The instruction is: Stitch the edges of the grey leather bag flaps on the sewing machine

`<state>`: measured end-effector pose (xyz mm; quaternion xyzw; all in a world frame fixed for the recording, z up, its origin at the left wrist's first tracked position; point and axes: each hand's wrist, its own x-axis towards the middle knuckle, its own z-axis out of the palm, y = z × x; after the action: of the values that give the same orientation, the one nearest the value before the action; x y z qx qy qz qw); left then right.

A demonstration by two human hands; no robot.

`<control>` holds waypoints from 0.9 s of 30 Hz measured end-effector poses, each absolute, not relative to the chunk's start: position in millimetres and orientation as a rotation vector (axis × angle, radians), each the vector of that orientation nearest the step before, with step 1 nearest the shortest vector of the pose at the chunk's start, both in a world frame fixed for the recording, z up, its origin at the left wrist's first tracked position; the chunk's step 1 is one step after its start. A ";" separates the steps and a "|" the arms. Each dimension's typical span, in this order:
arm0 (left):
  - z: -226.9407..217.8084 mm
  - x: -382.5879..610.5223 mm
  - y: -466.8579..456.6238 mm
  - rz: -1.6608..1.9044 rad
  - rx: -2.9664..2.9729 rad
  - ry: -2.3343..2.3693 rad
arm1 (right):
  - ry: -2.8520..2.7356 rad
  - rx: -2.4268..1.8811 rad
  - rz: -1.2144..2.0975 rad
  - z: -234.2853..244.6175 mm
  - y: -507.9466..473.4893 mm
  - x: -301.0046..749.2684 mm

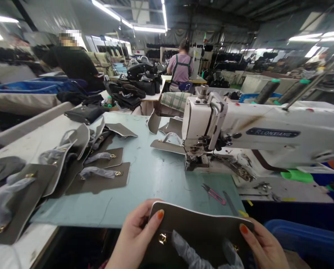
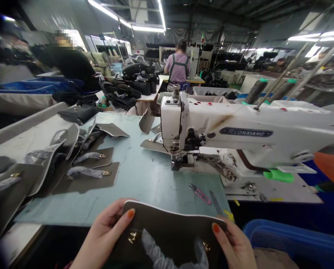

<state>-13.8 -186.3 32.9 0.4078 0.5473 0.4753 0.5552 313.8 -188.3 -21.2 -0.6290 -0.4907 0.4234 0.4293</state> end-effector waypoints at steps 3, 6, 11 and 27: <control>31.5 -16.4 -187.2 1.126 0.970 1.306 | -1.334 -1.588 0.943 -7.2 -185.0 312.4; 30.6 -21.4 -186.1 1.080 1.000 1.331 | -1.448 -1.574 0.954 4.4 -183.1 310.6; 28.8 -28.1 -179.5 1.025 0.831 1.334 | -1.232 -1.550 1.311 6.1 -191.2 303.4; -33.4 -81.9 -166.0 1.147 0.576 1.515 | -1.297 -1.405 1.702 25.8 -168.9 242.9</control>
<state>-81.9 -166.0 -33.4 0.2431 0.6392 0.4838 0.5461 242.9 -168.9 25.8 -0.5256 -0.4855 0.6370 0.2868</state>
